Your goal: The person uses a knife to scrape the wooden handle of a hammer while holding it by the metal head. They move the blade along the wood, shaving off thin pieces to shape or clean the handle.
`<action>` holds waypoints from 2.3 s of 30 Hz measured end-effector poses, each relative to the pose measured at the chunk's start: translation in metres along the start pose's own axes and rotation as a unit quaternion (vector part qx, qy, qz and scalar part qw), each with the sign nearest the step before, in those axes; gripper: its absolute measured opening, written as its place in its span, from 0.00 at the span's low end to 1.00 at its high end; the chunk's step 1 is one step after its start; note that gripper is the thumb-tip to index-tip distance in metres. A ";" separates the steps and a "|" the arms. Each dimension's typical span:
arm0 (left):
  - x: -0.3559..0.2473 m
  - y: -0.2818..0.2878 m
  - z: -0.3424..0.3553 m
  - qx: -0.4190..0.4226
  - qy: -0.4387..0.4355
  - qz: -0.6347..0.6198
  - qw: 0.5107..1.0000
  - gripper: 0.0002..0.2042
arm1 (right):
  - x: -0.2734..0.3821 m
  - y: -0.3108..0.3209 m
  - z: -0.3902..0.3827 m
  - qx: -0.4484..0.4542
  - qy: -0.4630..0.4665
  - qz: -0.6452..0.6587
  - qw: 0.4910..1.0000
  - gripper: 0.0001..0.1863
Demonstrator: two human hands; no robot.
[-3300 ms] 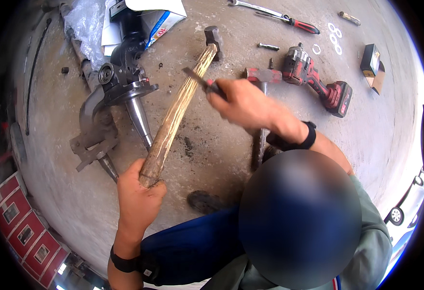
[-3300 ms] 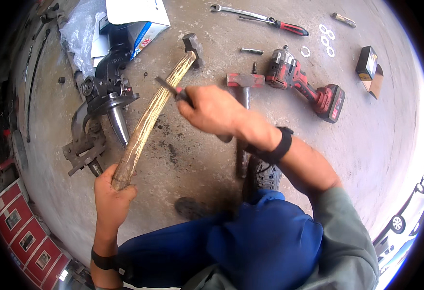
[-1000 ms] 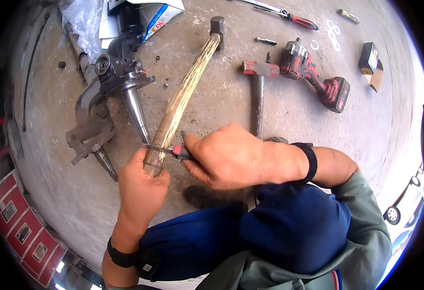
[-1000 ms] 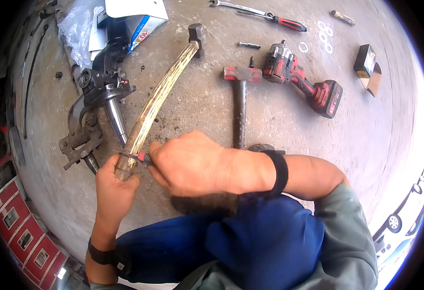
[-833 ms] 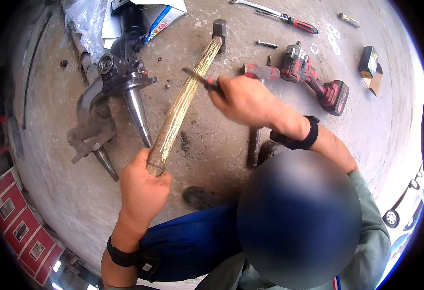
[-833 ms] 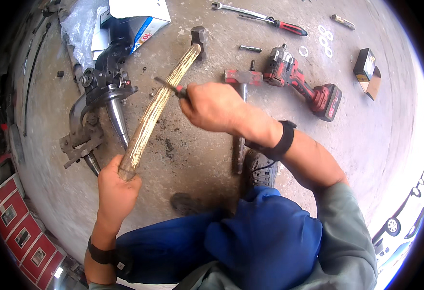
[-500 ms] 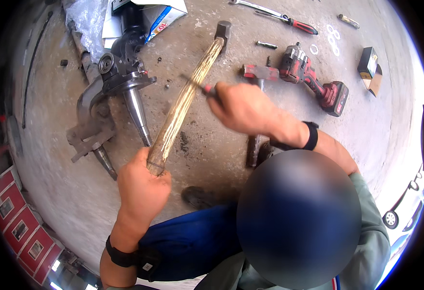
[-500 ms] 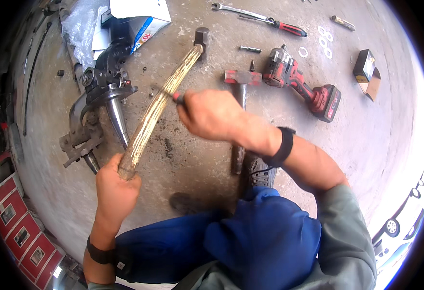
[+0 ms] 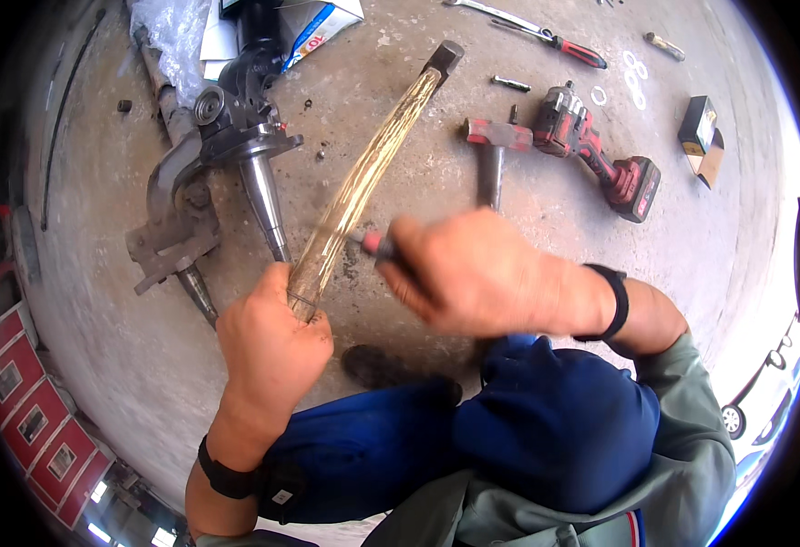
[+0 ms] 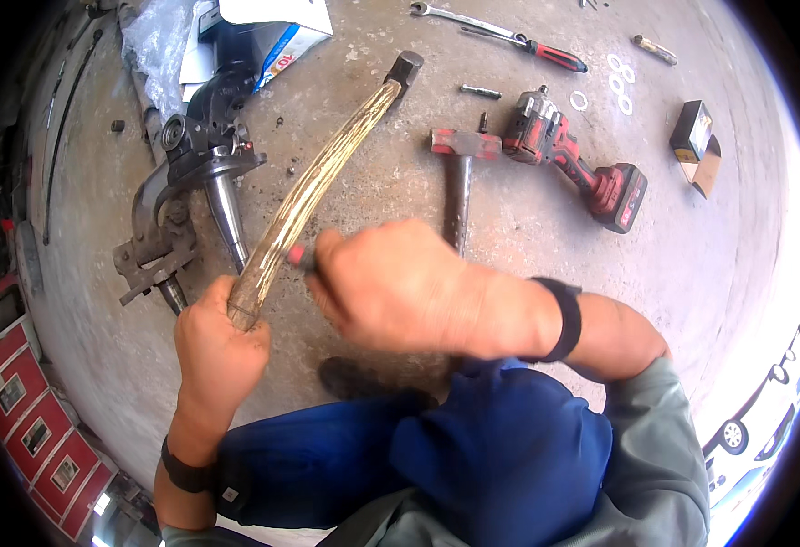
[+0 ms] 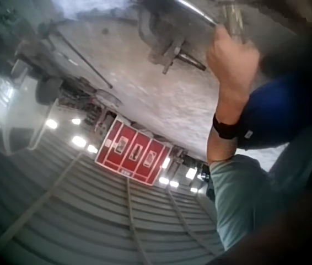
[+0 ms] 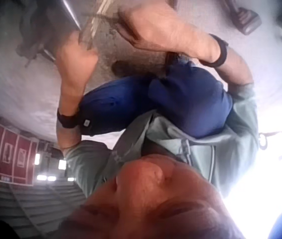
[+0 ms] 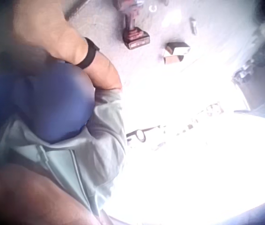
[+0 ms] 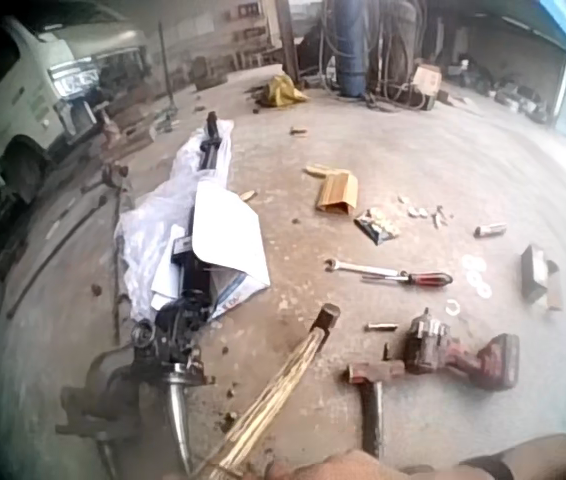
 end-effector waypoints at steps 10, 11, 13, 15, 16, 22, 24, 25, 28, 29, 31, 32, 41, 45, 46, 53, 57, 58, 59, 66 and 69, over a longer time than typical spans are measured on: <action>-0.002 0.002 0.001 0.007 -0.013 0.036 0.999 0.14 | 0.004 0.005 0.001 0.033 0.005 -0.001 0.999 0.17; -0.003 0.002 0.001 0.004 -0.016 0.044 0.999 0.14 | 0.010 -0.001 -0.001 0.075 -0.009 0.004 0.997 0.17; -0.006 0.007 0.002 -0.009 -0.036 0.053 0.998 0.13 | -0.012 0.007 0.008 0.063 -0.058 -0.032 0.996 0.19; -0.006 0.004 0.001 -0.015 -0.067 0.061 0.996 0.12 | -0.043 0.016 0.019 0.063 -0.139 -0.082 0.985 0.20; -0.007 0.005 0.001 -0.015 -0.066 0.065 0.996 0.12 | -0.046 0.019 0.022 0.045 -0.126 -0.084 0.987 0.19; -0.007 0.008 0.004 0.004 -0.052 0.081 0.995 0.11 | 0.010 0.001 0.002 0.054 0.035 -0.021 0.998 0.16; -0.007 0.005 0.004 0.015 -0.052 0.085 0.995 0.10 | -0.031 0.016 0.010 -0.039 -0.030 -0.101 0.994 0.17; -0.006 0.005 0.002 0.015 -0.057 0.089 0.994 0.10 | -0.053 0.019 0.020 -0.033 -0.076 -0.103 0.991 0.18; -0.011 0.004 0.001 -0.007 -0.070 0.088 0.994 0.10 | -0.011 0.023 0.009 -0.021 -0.016 -0.036 0.999 0.15; -0.008 0.006 -0.002 -0.013 -0.074 0.090 0.993 0.11 | 0.017 0.018 0.004 0.002 0.040 -0.007 0.999 0.14; -0.008 0.008 0.002 -0.023 -0.082 0.096 0.992 0.11 | 0.027 0.008 0.001 0.047 0.038 0.002 0.998 0.16; -0.005 0.006 0.002 -0.014 -0.079 0.105 0.991 0.11 | 0.017 0.001 0.003 0.060 0.031 -0.003 0.998 0.17; -0.010 0.005 0.002 0.000 -0.064 0.118 0.991 0.11 | 0.005 0.003 0.000 0.054 -0.044 -0.016 0.997 0.18; -0.005 0.004 0.002 0.007 -0.053 0.096 0.994 0.10 | -0.059 0.006 0.013 0.006 -0.106 -0.063 0.992 0.20; -0.004 0.005 0.000 0.000 -0.062 0.094 0.994 0.10 | -0.075 0.011 0.018 -0.016 -0.145 -0.089 0.985 0.20; -0.003 -0.001 0.003 0.041 -0.020 0.077 0.996 0.09 | -0.040 -0.020 -0.001 -0.061 -0.064 -0.100 0.991 0.14; 0.009 0.006 0.000 0.068 0.043 0.013 0.997 0.11 | 0.007 -0.022 -0.002 -0.028 0.049 -0.034 0.998 0.14; 0.004 0.007 0.002 0.061 0.033 0.012 0.998 0.11 | -0.027 -0.013 0.012 -0.088 -0.026 -0.040 0.995 0.15; -0.002 0.008 0.003 0.054 0.024 0.012 0.998 0.11 | -0.061 0.002 0.024 -0.162 -0.075 -0.063 0.982 0.15; 0.015 0.000 -0.002 0.043 0.017 -0.013 0.999 0.11 | 0.018 -0.035 -0.013 0.073 0.074 -0.010 0.995 0.14; 0.005 0.000 0.004 0.051 0.026 -0.047 0.997 0.09 | -0.053 -0.006 0.016 -0.168 -0.020 -0.052 0.984 0.14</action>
Point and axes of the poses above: each hand's wrist, its own z-axis towards the middle knuckle, its own y-axis out of the back of the hand, x = y × z, the point moved 7 cm from there along z, towards the middle knuckle, and after that the axes turned 11 degrees about -x, right-handed, at the moved point
